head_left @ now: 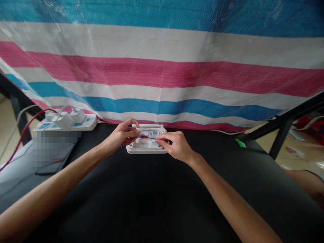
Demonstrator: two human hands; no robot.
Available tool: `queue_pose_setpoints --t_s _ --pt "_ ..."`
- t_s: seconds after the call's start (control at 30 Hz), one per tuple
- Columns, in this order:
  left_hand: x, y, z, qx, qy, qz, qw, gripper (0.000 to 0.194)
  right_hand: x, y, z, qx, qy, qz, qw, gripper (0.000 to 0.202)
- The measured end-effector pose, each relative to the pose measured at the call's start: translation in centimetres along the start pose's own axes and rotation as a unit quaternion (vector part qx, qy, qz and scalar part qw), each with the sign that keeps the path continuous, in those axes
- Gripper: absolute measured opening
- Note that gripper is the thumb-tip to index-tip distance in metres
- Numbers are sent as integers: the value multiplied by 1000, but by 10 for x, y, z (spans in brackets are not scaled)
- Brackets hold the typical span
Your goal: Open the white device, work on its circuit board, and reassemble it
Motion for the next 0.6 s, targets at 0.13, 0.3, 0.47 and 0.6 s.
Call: queue_pose_setpoints --t_s 0.13,0.3,0.47,0.6 --pt "0 -2 4 -52 35 65 996 35 -1 0 5 38 15 32 999 21" --pt "4 -4 9 -110 43 154 981 34 1 0 10 3 121 124 985 30" --pt "5 -5 13 -108 56 163 979 34 -5 -3 20 39 184 159 969 38" --pt "4 -3 10 -102 83 136 982 33 -9 -7 28 75 220 159 959 39"
Point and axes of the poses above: each hand's wrist, its own y-axis towards the middle knuckle, its own z-axis out of the palm, x = y × z, the point moved 2 cm from there along y, towards the middle knuckle, and after that the axes turned 3 degrees about -z, right-handed, at the moved point
